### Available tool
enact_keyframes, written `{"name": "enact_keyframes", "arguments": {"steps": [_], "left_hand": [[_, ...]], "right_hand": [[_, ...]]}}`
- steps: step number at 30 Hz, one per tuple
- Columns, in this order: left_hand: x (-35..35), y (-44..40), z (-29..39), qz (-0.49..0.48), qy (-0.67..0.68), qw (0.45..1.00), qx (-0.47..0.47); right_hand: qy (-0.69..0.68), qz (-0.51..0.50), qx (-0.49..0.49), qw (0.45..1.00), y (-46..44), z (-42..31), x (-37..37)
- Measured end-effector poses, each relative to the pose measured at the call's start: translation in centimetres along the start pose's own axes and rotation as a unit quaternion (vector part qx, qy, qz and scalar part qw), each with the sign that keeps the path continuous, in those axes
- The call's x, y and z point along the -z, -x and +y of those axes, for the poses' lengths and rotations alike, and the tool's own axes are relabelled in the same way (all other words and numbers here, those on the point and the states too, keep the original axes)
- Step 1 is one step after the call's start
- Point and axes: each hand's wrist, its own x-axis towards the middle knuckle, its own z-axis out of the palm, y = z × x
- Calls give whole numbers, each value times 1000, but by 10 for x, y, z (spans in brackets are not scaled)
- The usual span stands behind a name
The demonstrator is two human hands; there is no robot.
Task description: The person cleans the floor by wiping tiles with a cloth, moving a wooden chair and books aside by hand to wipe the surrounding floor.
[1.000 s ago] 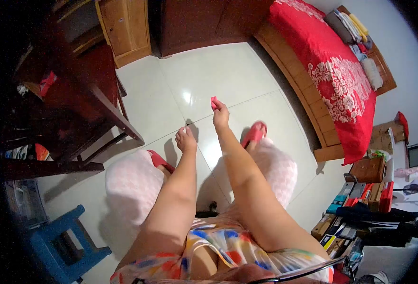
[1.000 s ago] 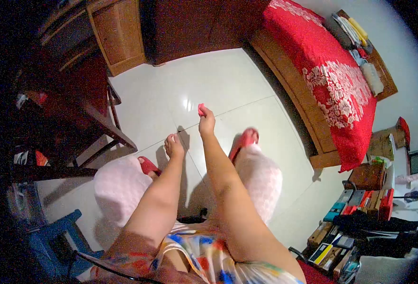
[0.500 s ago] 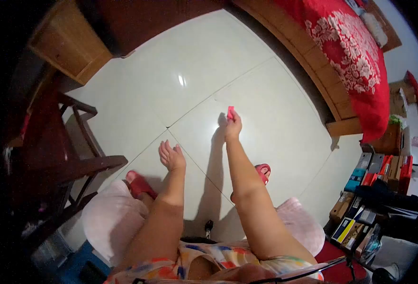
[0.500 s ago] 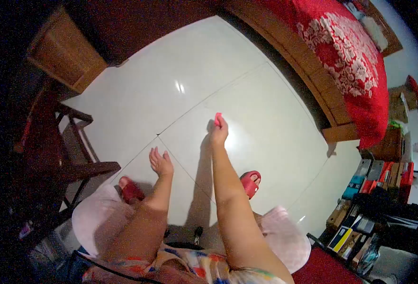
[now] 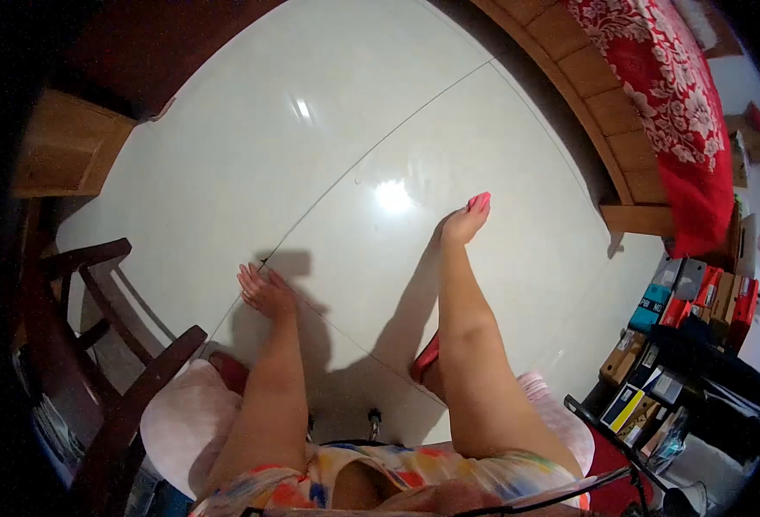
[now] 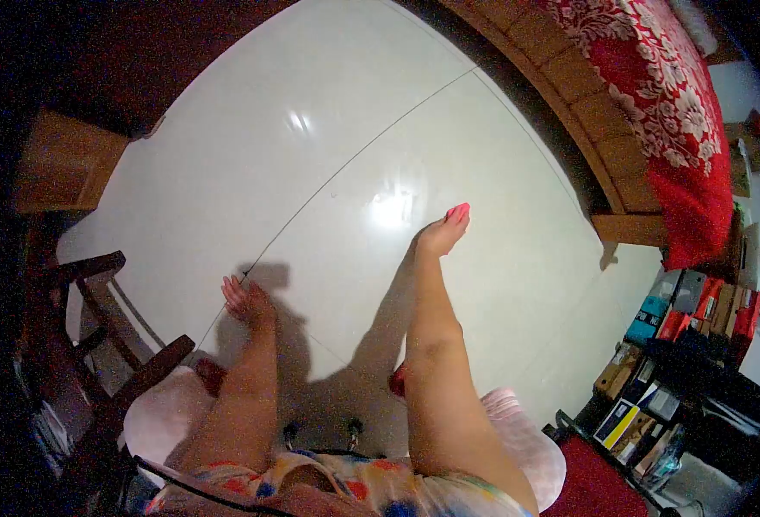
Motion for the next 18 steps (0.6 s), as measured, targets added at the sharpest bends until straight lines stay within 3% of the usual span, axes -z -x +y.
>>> {"name": "enact_keyframes", "arguments": {"steps": [1, 2, 4, 7, 11, 14, 18], "left_hand": [[-3, 0, 0, 18, 2, 1000, -13], [-4, 1, -2, 35, 4, 999, -26], [14, -4, 8, -35, -21, 999, 6], [12, -4, 7, -52, -23, 998, 18], [19, -4, 12, -23, 1, 1000, -3], [20, -10, 8, -108, -7, 993, 47], [6, -1, -3, -62, -9, 998, 10]], "right_hand": [[-38, 9, -36, 999, 1, -2, -7], [35, -8, 17, 999, 1, -2, -13], [180, -46, 124, 975, -6, 3, -28], [355, -58, 288, 888, -23, 8, -58], [329, -133, 326, 876, -29, 2, -102], [310, -177, 344, 868, -25, 1, -132], [275, -224, 370, 859, -2, -11, -171]]}}
